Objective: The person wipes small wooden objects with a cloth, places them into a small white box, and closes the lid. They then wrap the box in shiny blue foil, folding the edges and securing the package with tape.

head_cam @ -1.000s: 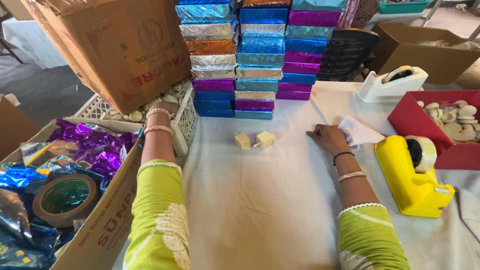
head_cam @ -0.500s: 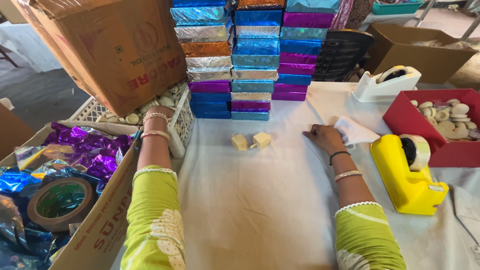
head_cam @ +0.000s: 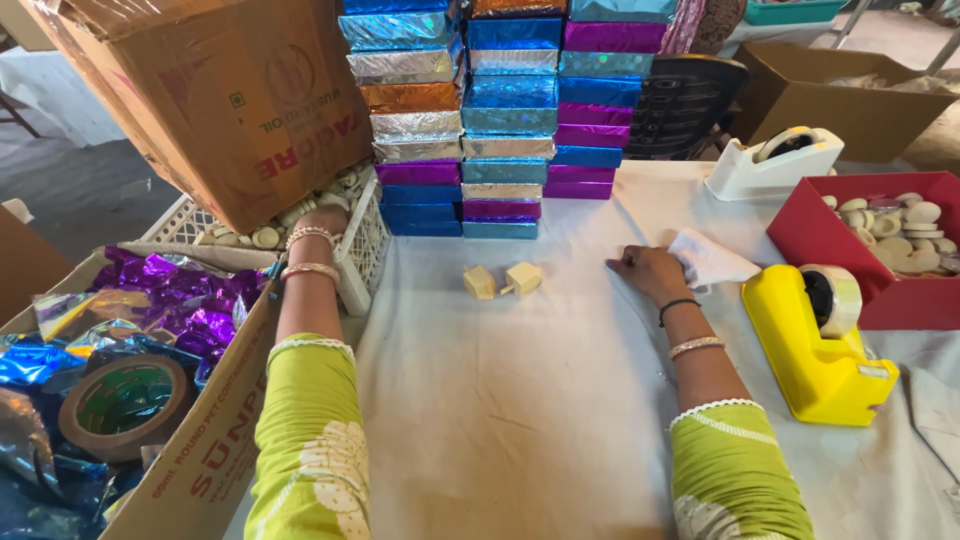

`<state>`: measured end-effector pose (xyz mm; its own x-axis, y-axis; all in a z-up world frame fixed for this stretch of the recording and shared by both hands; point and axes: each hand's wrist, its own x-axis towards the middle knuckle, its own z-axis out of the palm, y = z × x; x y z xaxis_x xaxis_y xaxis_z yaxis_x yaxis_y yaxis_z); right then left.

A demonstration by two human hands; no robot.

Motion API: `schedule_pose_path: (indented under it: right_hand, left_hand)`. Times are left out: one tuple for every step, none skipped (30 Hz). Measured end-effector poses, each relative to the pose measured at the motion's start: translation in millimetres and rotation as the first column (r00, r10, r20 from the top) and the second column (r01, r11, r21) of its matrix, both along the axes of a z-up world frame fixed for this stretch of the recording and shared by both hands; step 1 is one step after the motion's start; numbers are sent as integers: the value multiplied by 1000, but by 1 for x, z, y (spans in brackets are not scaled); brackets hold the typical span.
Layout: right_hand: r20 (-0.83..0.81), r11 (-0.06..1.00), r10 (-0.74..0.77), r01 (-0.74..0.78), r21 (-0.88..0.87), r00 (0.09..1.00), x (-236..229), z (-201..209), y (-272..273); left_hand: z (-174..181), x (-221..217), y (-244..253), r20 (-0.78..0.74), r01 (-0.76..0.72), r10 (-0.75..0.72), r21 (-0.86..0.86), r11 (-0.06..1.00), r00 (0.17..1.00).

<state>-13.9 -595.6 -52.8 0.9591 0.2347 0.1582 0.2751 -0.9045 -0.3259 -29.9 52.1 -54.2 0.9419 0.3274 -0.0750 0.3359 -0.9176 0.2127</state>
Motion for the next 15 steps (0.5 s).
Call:
schedule_pose_path:
  right_hand:
    - [-6,1000,-9,9,2,1000,-2,1,1]
    - [-5,1000,-9,9,2,1000,-2,0,1]
    - [13,1000,-10,10,-7,1000,-1,-1,1]
    - [32,1000,-11,12,-16,999,-1,-1,0]
    - [32,1000,-12,12,-15,999,0,-4,0]
    - [53,1000,-3,4,-17,999,2,-4,-1]
    - [73,1000,6,-5,-19,997,4,-5,-2]
    - [76,1000,4,-3,-17,997,3,-4,-2]
    - [50,1000,-4,5,-11,999,3,-4,-1]
    - [22,1000,-12,12,-6,1000,2,-3,-1]
    - [25,1000,-13,13,-6,1000,3,-3,-1]
    - [22,1000,-6,6,-5,1000,4,-4,-1]
    - [18,1000,1,-1,-4,1000,5,-5,-2]
    - [18,1000,0,0,-4,1000,5,-5,-1]
    - [16,1000,-6,6,-23,1000,5,-5,-1]
  left_hand:
    - [0,44,20,6,4,-4,9,1000,1000]
    - [1,2,-1,6,3,-3,10,1000,1000]
    - [32,-19,-23,-1,7,-7,11,1000,1000]
    - [72,-36,-56,-9,11,-11,11,1000,1000]
    - [79,-44,-62,-16,15,-15,12,1000,1000]
    - [88,-50,-70,-20,21,-21,13,1000,1000]
    - [98,-56,-78,-25,26,-26,14,1000,999]
    - [102,-59,-81,-30,32,-31,16,999,999]
    - [107,-62,-85,-34,37,-37,17,999,999]
    - [111,-65,-88,-40,42,-42,18,999,998]
    - [115,-69,-90,-46,47,-46,19,999,998]
    - [117,-72,-93,-53,52,-51,18,998,997]
    - [120,-76,-97,-60,57,-56,18,998,997]
    - [120,-77,-97,-68,62,-61,18,998,996]
    - [120,-78,-98,-77,67,-66,17,998,995]
